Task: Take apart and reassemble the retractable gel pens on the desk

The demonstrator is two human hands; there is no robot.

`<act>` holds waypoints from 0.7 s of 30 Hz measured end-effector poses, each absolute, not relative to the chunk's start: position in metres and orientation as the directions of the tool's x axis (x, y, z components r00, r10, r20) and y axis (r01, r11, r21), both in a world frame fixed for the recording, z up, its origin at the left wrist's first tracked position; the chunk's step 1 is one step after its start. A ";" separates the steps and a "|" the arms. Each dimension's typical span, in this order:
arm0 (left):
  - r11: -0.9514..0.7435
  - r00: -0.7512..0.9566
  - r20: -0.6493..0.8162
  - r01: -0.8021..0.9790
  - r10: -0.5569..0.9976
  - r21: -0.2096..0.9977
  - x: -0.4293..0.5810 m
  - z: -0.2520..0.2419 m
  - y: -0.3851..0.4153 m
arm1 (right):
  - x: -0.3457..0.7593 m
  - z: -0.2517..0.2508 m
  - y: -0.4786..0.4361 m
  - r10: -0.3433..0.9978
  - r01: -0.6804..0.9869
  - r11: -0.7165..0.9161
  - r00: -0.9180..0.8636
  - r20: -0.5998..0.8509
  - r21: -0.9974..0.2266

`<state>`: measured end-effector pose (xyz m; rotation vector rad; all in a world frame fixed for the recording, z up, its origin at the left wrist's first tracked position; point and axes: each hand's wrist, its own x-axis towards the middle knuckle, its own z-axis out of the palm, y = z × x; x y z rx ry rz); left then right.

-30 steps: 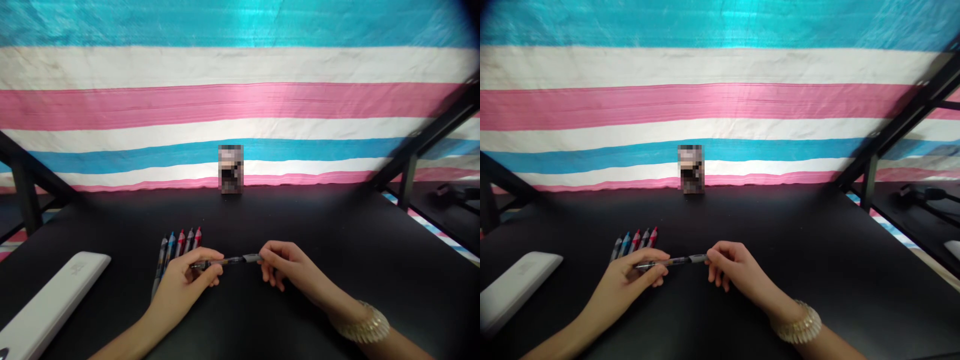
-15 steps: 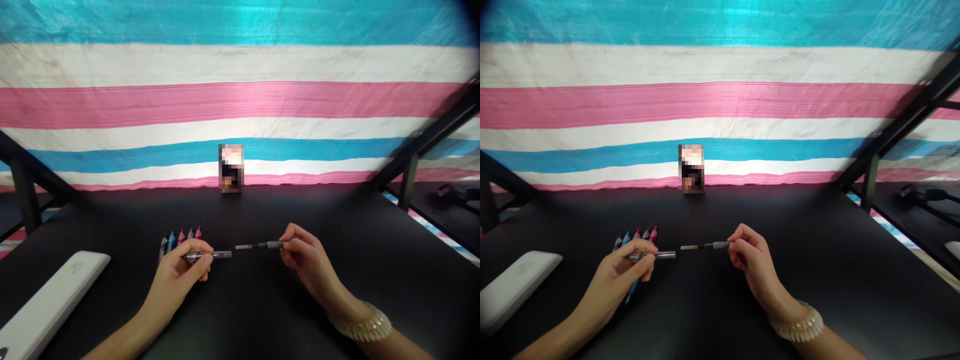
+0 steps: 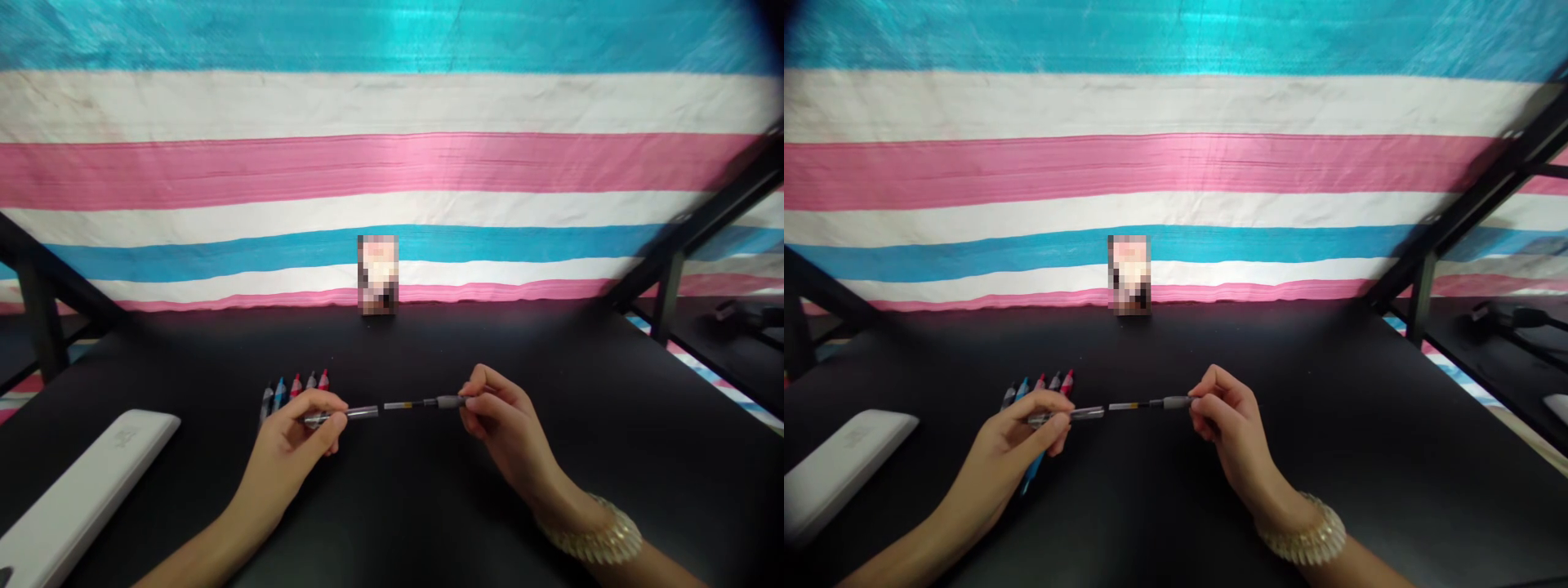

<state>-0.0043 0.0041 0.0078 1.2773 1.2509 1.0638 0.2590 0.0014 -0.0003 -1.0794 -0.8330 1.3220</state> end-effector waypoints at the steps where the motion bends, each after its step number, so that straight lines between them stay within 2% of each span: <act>1: 0.046 0.079 -0.054 0.106 0.995 0.993 -0.004 0.008 0.004 | 0.259 0.000 0.001 0.989 -0.326 -0.072 0.097 -0.109 -0.943; 11: 0.055 0.109 -0.065 0.092 0.992 0.994 -0.005 0.004 0.004 | 0.259 0.000 -0.004 0.999 -0.217 -0.032 0.003 -0.034 -0.976; 15: 0.058 0.142 -0.077 0.130 0.987 0.990 -0.006 0.006 0.004 | 0.252 0.008 -0.008 0.994 -0.020 0.025 -0.102 0.027 -0.999; 18: 0.065 0.143 -0.088 0.157 0.986 0.985 -0.006 0.005 0.005 | 0.247 0.007 -0.012 0.980 0.168 0.166 -0.133 0.145 -0.972; 21: 0.074 0.141 -0.100 0.178 0.985 0.981 -0.006 0.004 0.005 | 0.248 0.000 -0.014 0.951 0.260 0.297 -0.164 0.261 -0.919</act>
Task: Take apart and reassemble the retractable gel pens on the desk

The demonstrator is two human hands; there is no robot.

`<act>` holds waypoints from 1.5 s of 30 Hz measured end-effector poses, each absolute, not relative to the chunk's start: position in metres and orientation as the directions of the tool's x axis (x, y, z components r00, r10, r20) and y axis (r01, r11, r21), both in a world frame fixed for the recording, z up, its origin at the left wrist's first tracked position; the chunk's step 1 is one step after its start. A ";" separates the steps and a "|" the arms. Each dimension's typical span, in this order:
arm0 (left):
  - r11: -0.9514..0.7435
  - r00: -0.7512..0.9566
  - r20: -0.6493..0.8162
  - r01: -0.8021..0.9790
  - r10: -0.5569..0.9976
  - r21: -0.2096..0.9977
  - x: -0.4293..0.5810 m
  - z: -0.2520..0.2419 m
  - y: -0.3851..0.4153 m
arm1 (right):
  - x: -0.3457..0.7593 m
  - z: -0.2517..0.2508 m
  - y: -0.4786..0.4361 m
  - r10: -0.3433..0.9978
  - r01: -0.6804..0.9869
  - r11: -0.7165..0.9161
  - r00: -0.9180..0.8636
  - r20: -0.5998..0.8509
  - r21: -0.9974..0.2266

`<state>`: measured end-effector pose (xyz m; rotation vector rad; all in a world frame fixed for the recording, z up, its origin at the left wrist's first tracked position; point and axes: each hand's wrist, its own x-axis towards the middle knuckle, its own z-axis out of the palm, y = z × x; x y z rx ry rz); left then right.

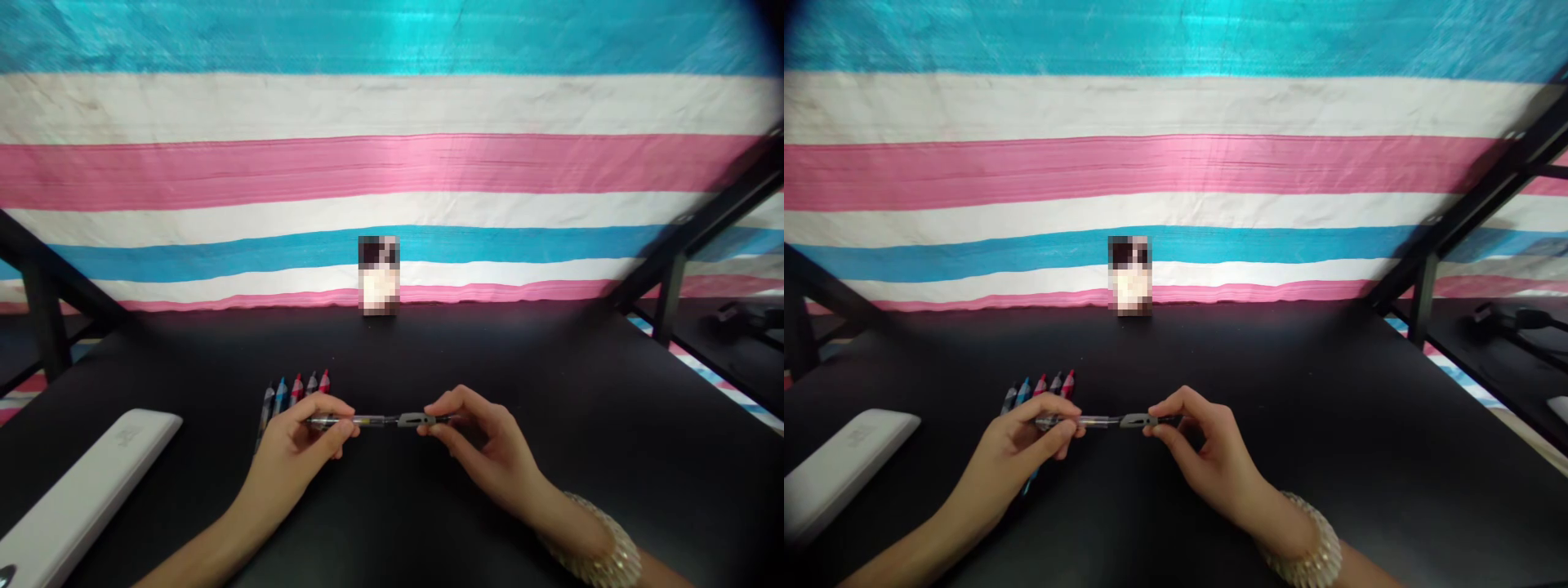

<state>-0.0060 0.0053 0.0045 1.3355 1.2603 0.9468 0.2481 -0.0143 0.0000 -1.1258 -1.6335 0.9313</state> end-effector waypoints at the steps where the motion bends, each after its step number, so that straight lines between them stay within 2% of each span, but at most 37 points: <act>1: 0.078 0.143 -0.106 0.184 0.984 0.980 -0.006 0.004 0.005 | 0.249 -0.002 -0.015 0.938 0.275 0.335 -0.184 0.293 -0.901; 5: 0.084 0.149 -0.114 0.195 0.982 0.977 -0.005 0.005 0.005 | 0.253 -0.002 -0.015 0.869 0.385 0.491 -0.279 0.409 -0.781; 9: 0.077 0.164 -0.111 0.199 0.980 0.977 -0.005 0.004 0.003 | 0.253 0.004 -0.014 0.832 0.489 0.549 -0.402 0.383 -0.678; 12: 0.075 0.158 -0.105 0.187 0.982 0.980 -0.006 0.002 0.003 | 0.251 0.001 -0.013 0.844 0.493 0.528 -0.396 0.362 -0.691; 17: 0.066 0.124 -0.088 0.171 0.988 0.983 -0.006 0.001 0.005 | 0.249 -0.007 -0.012 0.849 0.517 0.528 -0.302 0.434 -0.674; 23: 0.081 0.130 -0.107 0.187 0.986 0.979 -0.005 0.004 0.004 | 0.252 0.003 -0.013 0.811 0.531 0.584 -0.407 0.420 -0.614; 28: 0.061 0.139 -0.090 0.203 0.986 0.977 -0.006 0.003 0.004 | 0.251 0.000 -0.013 0.811 0.541 0.584 -0.371 0.452 -0.605; 33: 0.054 0.131 -0.081 0.194 0.988 0.979 -0.006 0.003 0.003 | 0.250 0.003 -0.011 0.767 0.552 0.641 -0.445 0.462 -0.533; 37: 0.059 0.131 -0.085 0.191 0.988 0.980 -0.006 0.003 0.003 | 0.251 0.000 -0.011 0.800 0.578 0.600 -0.426 0.422 -0.553; 40: 0.068 0.136 -0.094 0.188 0.986 0.980 -0.006 0.003 0.004 | 0.251 -0.002 -0.011 0.798 0.586 0.601 -0.403 0.448 -0.543; 45: 0.067 0.120 -0.086 0.158 0.989 0.985 -0.004 0.005 0.002 | 0.251 0.003 -0.011 0.762 0.569 0.647 -0.473 0.442 -0.507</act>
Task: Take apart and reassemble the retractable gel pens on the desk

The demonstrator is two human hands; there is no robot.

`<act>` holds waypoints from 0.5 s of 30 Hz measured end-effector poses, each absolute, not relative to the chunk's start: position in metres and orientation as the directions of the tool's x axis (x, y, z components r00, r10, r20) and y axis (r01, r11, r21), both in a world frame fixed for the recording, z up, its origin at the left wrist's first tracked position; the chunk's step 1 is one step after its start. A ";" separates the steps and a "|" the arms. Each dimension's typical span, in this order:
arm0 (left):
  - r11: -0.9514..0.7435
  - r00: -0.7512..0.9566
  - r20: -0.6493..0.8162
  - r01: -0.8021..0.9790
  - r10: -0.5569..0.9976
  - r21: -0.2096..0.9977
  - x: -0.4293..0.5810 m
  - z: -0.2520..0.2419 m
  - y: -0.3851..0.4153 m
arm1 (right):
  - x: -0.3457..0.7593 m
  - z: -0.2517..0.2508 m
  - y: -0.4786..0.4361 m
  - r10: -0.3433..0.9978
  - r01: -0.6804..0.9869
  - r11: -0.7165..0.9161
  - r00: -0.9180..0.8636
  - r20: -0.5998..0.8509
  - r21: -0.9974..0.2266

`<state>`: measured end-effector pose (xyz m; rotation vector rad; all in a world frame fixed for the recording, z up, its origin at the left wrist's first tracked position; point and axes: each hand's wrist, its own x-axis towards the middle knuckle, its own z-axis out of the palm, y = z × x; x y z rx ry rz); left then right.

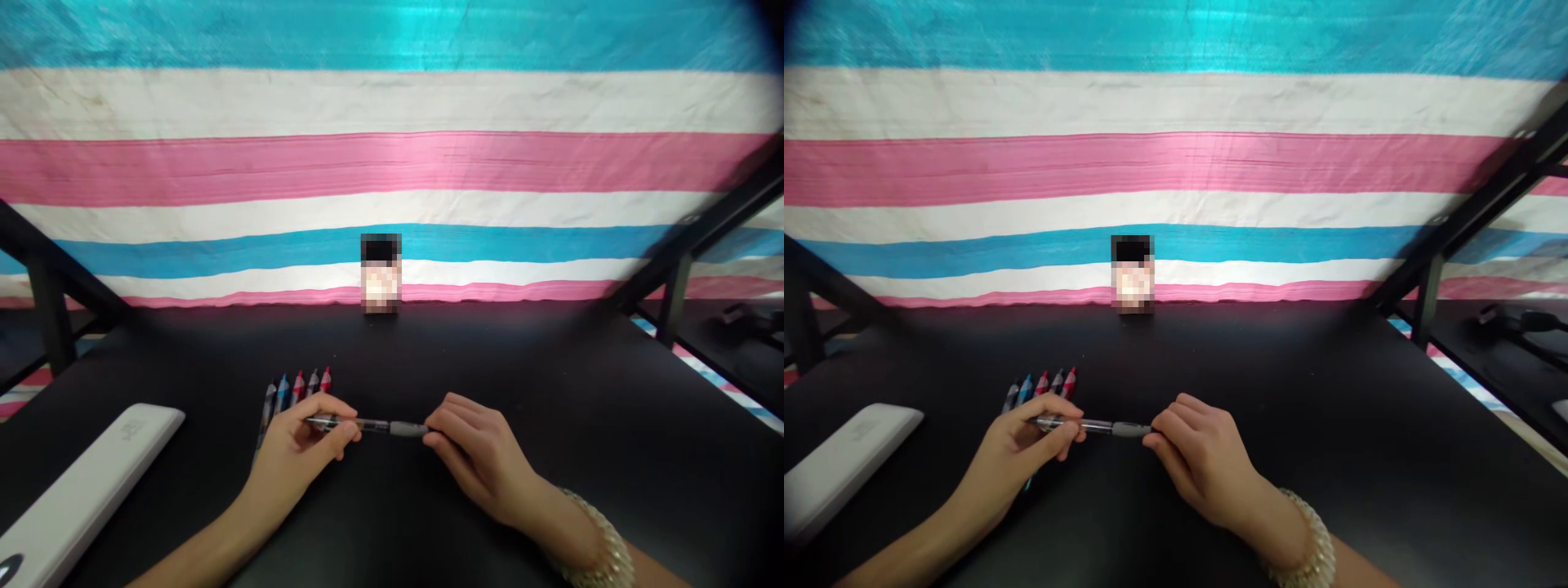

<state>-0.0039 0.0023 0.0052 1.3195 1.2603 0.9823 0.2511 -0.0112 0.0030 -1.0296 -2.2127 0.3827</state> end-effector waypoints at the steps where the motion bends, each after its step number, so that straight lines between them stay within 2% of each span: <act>1: 0.066 0.113 -0.084 0.155 0.990 0.986 -0.003 0.005 0.002 | 0.251 0.003 -0.011 0.765 0.568 0.644 -0.472 0.438 -0.513; 5: 0.059 0.122 -0.079 0.154 0.989 0.986 -0.003 0.006 0.002 | 0.250 0.001 -0.010 0.776 0.576 0.629 -0.425 0.467 -0.522; 9: 0.078 0.131 -0.099 0.160 0.986 0.984 -0.003 0.005 0.003 | 0.250 0.003 -0.010 0.736 0.579 0.675 -0.476 0.483 -0.458; 15: 0.066 0.121 -0.086 0.158 0.989 0.985 -0.004 0.004 0.003 | 0.251 0.003 -0.010 0.744 0.582 0.665 -0.471 0.473 -0.467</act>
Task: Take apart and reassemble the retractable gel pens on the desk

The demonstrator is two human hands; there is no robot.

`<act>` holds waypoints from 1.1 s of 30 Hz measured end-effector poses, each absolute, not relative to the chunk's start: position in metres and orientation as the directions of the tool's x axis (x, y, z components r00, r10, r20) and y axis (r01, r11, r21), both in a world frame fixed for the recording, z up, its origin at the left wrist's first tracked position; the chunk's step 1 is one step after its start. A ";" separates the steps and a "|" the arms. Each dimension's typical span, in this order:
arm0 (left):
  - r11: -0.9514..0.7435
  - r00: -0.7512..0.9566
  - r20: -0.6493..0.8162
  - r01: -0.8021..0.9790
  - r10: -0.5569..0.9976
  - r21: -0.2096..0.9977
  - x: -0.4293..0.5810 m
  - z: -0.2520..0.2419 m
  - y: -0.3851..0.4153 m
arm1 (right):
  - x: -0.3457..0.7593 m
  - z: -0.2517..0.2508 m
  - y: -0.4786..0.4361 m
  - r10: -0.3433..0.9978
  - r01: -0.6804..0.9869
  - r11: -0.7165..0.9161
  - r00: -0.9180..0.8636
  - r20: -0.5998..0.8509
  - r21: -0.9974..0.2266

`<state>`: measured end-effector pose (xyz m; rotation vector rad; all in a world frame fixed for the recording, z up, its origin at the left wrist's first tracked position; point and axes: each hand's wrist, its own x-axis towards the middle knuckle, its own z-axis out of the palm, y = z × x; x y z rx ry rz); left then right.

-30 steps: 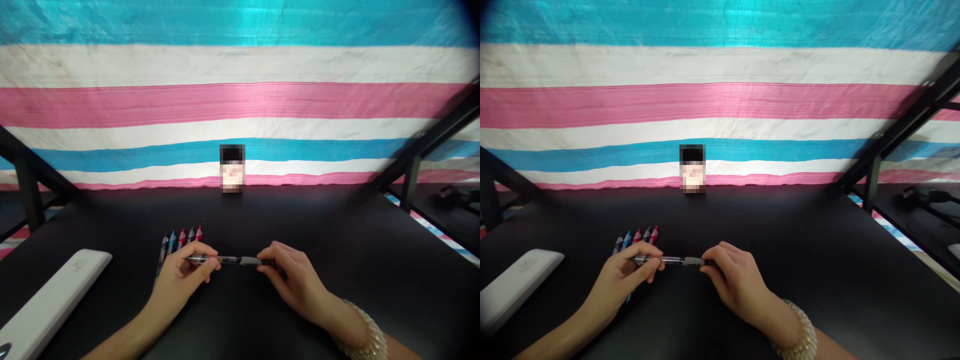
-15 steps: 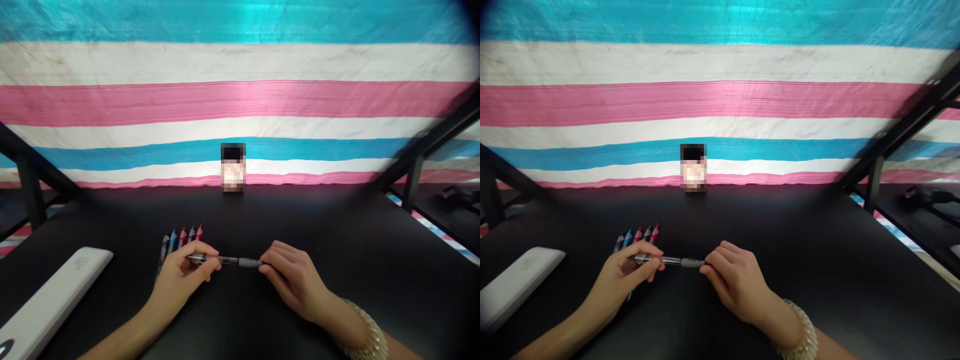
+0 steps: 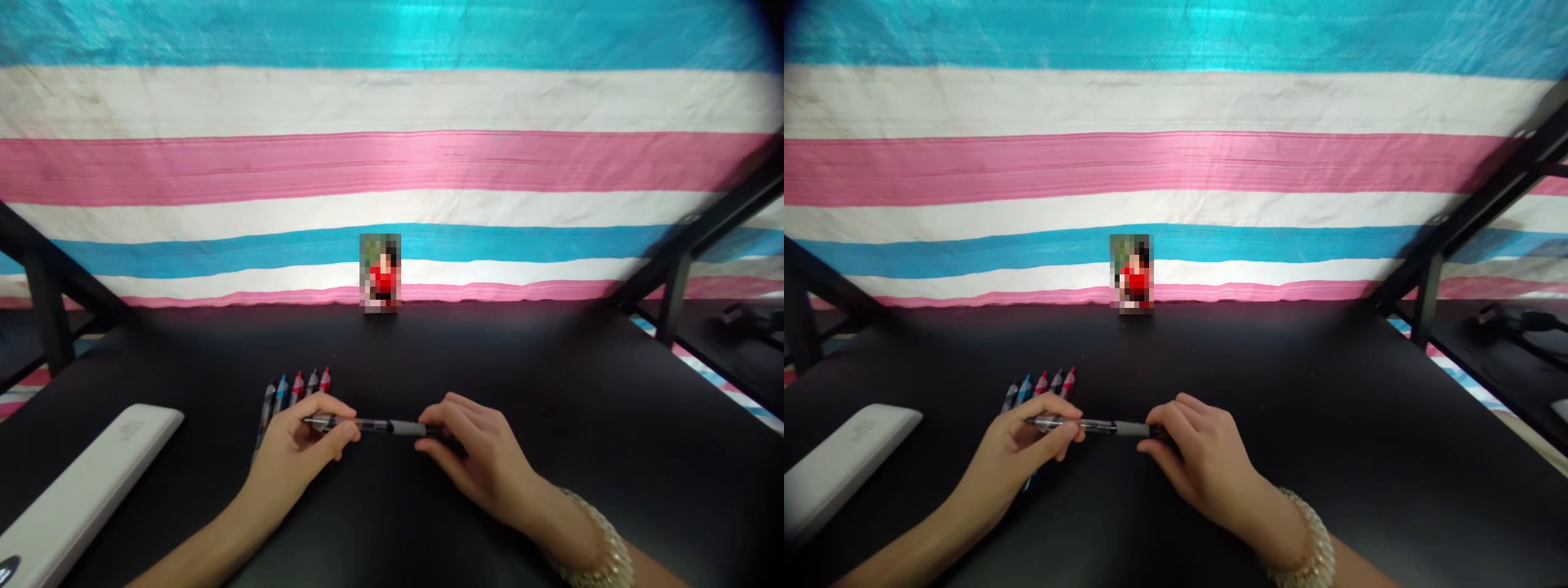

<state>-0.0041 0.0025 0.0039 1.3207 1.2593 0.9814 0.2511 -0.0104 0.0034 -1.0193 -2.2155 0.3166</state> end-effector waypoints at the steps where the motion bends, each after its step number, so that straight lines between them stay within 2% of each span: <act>1: 0.067 0.124 -0.087 0.159 0.988 0.985 -0.004 0.004 0.003 | 0.251 0.002 -0.010 0.741 0.586 0.668 -0.473 0.477 -0.457; 10: 0.050 0.145 -0.086 0.234 0.986 0.971 -0.003 0.006 0.001 | 0.249 0.001 -0.011 0.730 0.658 0.666 -0.480 0.485 -0.351; 18: 0.092 0.110 -0.116 0.200 0.987 0.975 0.001 0.009 0.000 | 0.249 -0.001 -0.013 0.804 0.639 0.594 -0.450 0.389 -0.489; 22: 0.159 0.075 -0.164 0.066 0.984 0.985 -0.001 0.003 -0.001 | 0.247 0.001 -0.014 0.826 0.604 0.558 -0.475 0.304 -0.570; 26: 0.181 0.041 -0.177 -0.146 0.983 0.973 -0.004 -0.005 0.001 | 0.245 0.003 -0.015 0.735 0.539 0.652 -0.622 0.270 -0.532; 29: 0.205 0.076 -0.191 -0.294 0.979 0.933 -0.004 -0.004 0.004 | 0.245 0.004 -0.015 0.699 0.501 0.685 -0.658 0.281 -0.529; 33: 0.229 0.121 -0.201 -0.312 0.972 0.922 -0.004 -0.001 0.008 | 0.248 0.003 -0.015 0.718 0.488 0.670 -0.617 0.322 -0.559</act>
